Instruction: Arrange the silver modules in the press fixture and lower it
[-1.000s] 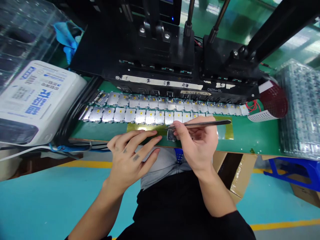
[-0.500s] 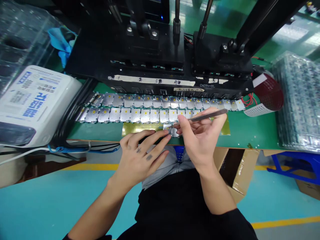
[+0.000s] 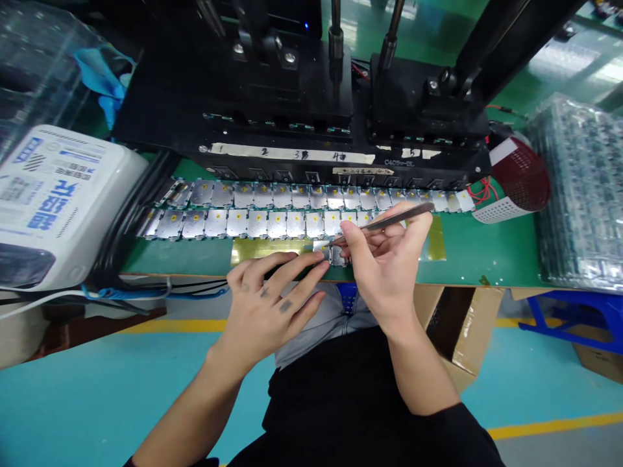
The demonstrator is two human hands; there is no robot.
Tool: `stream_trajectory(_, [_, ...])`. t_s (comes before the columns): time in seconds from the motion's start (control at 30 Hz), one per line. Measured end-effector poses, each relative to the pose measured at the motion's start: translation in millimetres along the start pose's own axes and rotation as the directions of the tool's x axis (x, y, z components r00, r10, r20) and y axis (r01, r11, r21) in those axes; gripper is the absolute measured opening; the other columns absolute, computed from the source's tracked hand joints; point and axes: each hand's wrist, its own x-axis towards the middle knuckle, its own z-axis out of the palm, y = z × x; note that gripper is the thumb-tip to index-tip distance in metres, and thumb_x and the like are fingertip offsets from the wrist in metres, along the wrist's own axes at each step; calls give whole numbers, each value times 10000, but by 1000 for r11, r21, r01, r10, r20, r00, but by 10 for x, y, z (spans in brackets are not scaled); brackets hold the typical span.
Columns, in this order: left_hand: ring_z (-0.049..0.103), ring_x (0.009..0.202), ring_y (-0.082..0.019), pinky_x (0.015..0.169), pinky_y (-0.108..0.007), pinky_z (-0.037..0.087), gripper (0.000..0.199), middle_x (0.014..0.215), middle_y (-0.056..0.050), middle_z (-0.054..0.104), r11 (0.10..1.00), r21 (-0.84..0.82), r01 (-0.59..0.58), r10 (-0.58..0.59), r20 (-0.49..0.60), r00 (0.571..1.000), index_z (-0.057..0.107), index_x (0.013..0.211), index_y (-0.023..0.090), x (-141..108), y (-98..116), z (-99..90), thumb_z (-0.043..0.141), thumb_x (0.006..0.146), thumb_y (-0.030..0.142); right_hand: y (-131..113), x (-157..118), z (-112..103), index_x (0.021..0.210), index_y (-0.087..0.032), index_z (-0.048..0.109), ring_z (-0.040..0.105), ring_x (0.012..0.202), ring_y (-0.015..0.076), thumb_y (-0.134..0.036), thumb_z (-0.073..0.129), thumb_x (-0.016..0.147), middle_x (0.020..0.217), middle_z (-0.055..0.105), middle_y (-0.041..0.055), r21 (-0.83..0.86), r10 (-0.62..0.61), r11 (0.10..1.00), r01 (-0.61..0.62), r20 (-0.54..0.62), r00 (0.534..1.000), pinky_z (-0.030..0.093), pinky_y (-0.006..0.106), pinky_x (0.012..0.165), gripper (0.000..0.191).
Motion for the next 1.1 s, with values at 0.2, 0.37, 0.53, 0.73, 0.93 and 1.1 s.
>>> stream_trajectory(0.2, [537,1078,-253,886,-427,354,328,1195,-19,729,1000,-1,0,0,-11,1000,645,1221,210,5,1,-5,662,898,272,6,3,2,961,-271,378,631,466,82,-91,745,796,707,589,-94,36,-67,997,67,-12,998,545,164,403,442])
stream_trajectory(0.37, [540,1084,-247,897,-418,360,332,1202,-15,725,1000,6,8,-8,-12,1000,642,1230,223,7,14,14,655,903,278,23,-5,-3,956,-267,393,630,473,81,-66,738,792,719,578,-88,19,-109,994,109,-12,994,557,176,414,432])
stream_trajectory(0.53, [534,1089,-267,907,-431,377,337,1223,-58,711,999,-51,-16,14,-28,1000,620,1230,203,-19,-33,-46,654,900,266,4,-31,4,989,-272,409,660,541,101,-17,729,776,728,598,-83,14,-228,973,228,-30,973,602,226,485,461])
stream_trajectory(0.73, [555,1070,-277,889,-444,382,295,1111,-87,735,999,-28,25,-27,-53,998,628,1202,178,-86,-219,-151,645,915,243,-68,-121,104,1022,-276,425,710,654,148,-2,749,745,771,618,-58,44,-254,967,252,49,966,629,285,542,507])
stream_trajectory(0.93, [583,1036,-250,851,-408,388,262,1050,-63,746,999,-14,47,-48,-97,994,646,1167,199,-91,-251,-100,652,907,233,-30,-131,184,1012,-276,431,682,587,126,-37,756,757,765,601,-59,-18,-163,986,164,45,986,591,241,485,477])
stream_trajectory(1.1, [593,1019,-246,831,-405,390,266,1045,-52,749,998,-25,52,-54,-100,993,653,1158,212,-88,-240,-91,656,893,225,-48,-110,191,977,-272,448,663,596,96,-22,754,747,757,571,-69,-57,-193,979,195,25,981,587,213,505,458])
